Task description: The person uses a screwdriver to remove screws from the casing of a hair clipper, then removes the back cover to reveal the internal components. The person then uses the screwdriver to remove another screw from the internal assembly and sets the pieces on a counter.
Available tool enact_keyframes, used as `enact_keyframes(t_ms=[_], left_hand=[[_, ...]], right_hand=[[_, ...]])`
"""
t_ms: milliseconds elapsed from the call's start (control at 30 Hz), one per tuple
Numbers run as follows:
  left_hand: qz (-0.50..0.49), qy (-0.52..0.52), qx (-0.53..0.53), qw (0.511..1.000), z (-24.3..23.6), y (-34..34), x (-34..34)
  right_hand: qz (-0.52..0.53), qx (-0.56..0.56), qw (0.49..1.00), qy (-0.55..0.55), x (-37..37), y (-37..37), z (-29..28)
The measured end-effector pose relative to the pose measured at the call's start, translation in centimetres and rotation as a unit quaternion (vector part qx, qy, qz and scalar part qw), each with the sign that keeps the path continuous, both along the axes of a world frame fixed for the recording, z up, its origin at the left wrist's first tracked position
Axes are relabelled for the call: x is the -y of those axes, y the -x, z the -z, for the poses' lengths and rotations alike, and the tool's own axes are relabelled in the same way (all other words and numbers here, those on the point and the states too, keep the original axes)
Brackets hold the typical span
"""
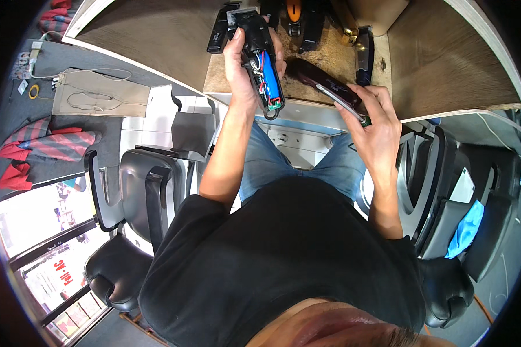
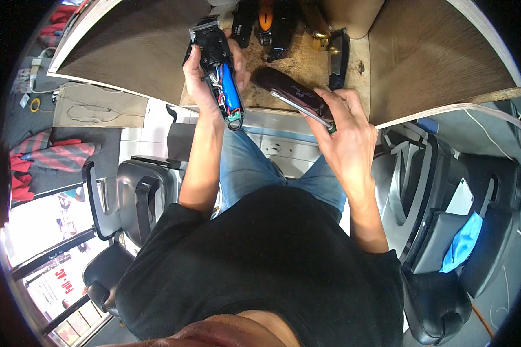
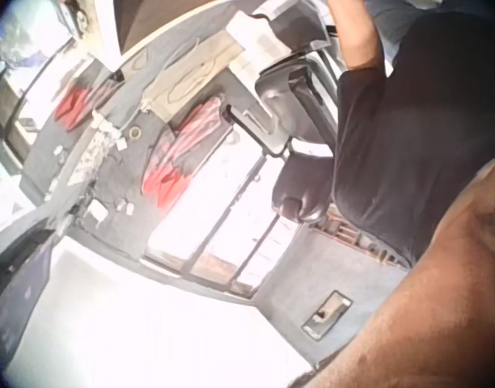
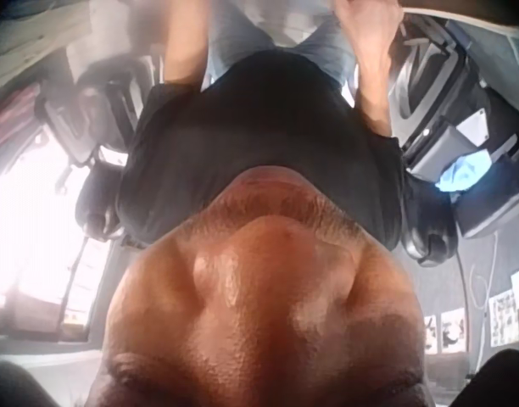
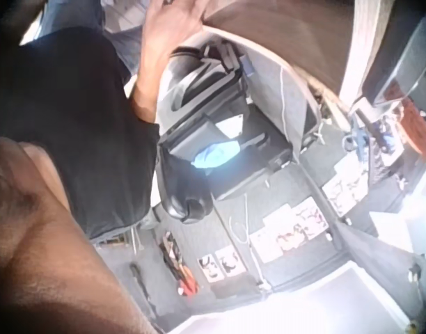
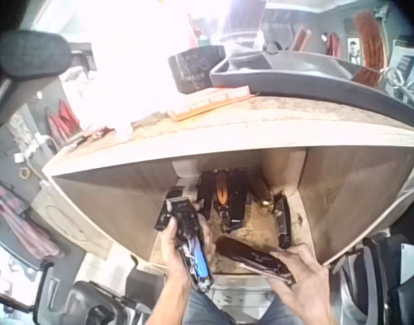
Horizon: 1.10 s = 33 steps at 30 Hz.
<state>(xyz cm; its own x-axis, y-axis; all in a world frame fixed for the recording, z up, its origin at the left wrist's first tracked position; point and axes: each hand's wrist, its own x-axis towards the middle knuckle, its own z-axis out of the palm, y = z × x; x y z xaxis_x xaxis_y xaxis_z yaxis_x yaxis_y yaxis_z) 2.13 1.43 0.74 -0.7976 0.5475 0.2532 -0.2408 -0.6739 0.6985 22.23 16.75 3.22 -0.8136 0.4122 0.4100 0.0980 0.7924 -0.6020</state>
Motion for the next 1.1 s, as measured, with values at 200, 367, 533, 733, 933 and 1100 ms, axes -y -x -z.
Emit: enact_keyframes(t_ms=[200,367,533,733,933,1100], left_hand=[[-0.025,0.077,-0.041,0.996,-0.5,-0.8,0.0],[-0.014,0.119,-0.053,0.991,-0.7,-1.1,0.4],[-0.003,0.172,-0.074,0.982,-0.7,-1.7,0.5],[0.022,0.182,-0.065,0.981,-1.2,-1.8,0.8],[0.006,0.165,-0.073,0.984,-0.6,-1.6,0.8],[-0.001,0.213,-0.114,0.97,-0.9,-1.6,0.8]], right_hand=[[0.026,0.047,0.998,-0.044,0.0,0.4,-0.3],[0.031,0.077,0.996,-0.036,0.2,0.7,-0.6],[0.031,0.081,0.994,-0.062,-0.1,0.9,-0.6],[0.016,0.093,0.995,-0.025,-0.4,1.1,-1.2],[0.021,0.079,0.996,0.019,-0.5,1.0,-0.8],[0.037,0.073,0.997,0.018,-0.6,0.8,-0.4]])
